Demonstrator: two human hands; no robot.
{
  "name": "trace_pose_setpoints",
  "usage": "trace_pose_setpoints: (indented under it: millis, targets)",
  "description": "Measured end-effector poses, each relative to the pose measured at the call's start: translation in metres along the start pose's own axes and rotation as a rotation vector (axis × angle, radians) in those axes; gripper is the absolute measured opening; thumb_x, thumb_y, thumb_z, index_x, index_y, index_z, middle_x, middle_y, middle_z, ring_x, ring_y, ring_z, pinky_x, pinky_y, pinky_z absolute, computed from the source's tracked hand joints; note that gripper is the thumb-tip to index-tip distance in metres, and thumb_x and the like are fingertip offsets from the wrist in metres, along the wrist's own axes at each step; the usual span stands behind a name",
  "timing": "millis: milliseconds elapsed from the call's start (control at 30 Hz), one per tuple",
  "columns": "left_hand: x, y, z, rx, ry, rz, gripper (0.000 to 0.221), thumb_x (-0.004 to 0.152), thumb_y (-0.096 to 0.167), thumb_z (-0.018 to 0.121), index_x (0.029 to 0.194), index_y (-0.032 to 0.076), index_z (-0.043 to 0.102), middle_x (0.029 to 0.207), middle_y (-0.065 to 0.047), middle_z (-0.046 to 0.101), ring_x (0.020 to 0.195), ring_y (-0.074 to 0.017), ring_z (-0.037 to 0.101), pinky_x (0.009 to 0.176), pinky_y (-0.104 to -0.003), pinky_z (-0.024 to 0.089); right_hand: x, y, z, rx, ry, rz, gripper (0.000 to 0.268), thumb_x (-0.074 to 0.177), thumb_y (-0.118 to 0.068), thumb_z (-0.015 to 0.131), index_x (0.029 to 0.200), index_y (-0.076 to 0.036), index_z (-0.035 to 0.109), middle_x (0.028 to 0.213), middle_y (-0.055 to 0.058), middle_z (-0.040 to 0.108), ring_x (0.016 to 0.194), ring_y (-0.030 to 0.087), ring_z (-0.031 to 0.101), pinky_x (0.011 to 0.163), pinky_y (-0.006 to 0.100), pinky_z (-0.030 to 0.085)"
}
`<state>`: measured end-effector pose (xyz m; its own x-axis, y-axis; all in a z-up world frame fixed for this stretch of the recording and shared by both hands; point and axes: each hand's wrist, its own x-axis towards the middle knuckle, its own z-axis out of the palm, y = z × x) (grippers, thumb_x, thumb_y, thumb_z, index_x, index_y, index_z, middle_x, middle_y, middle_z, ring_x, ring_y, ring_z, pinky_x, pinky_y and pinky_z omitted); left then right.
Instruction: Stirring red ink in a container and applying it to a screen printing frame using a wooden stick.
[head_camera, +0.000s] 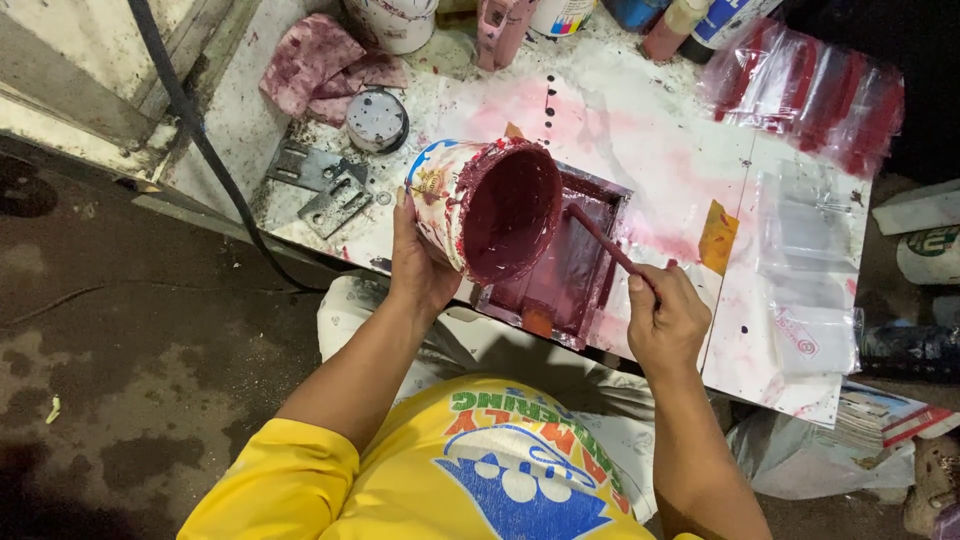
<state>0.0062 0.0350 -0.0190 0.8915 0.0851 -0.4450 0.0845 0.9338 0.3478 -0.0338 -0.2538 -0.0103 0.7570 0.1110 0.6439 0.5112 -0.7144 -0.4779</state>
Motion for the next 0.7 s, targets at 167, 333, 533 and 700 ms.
trace_pose_setpoints:
  millis: [167,333,533,700]
  targets:
    - [-0.0037,0.0019,0.0047,-0.003,0.005,-0.014,0.073,0.085,0.063,0.065,0.133,0.008,0.064,0.125,-0.021,0.069,0.110,-0.0413,0.069,0.103,-0.059,0.052,0.0029,-0.0045,-0.0013,0.007,0.012,-0.004,0.021,0.109,-0.019,0.062,0.101,-0.004,0.075,0.070,0.011,0.056,0.056,0.031,0.056,0.054,0.039,0.047]
    - [-0.0043,0.0016,0.0030,-0.003,0.003,-0.016,0.071,0.085,0.062,0.065,0.131,0.008,0.066,0.124,-0.020,0.070,0.110,-0.0405,0.070,0.103,-0.059,0.053,0.0020,-0.0036,0.0005,0.008,0.002,-0.002,0.021,0.108,-0.019,0.063,0.101,-0.004,0.076,0.070,0.012,0.056,0.056,0.032,0.057,0.053,0.039,0.047]
    - [-0.0003,-0.0006,-0.0006,0.001,-0.013,-0.010,0.071,0.086,0.062,0.065,0.132,0.008,0.065,0.126,-0.020,0.069,0.111,-0.0406,0.069,0.104,-0.059,0.052,0.0022,-0.0030,0.0008,0.007,0.007,0.011,0.022,0.109,-0.020,0.062,0.101,-0.005,0.075,0.070,0.011,0.056,0.056,0.032,0.057,0.053,0.039,0.047]
    - [-0.0024,-0.0035,0.0026,0.013,-0.006,0.002,0.070,0.088,0.063,0.062,0.132,0.008,0.064,0.125,-0.019,0.070,0.111,-0.0381,0.070,0.104,-0.056,0.053,0.0054,-0.0065,-0.0050,0.044,0.028,0.018,0.018,0.107,-0.015,0.065,0.100,-0.002,0.076,0.068,0.014,0.056,0.054,0.034,0.057,0.054,0.040,0.046]
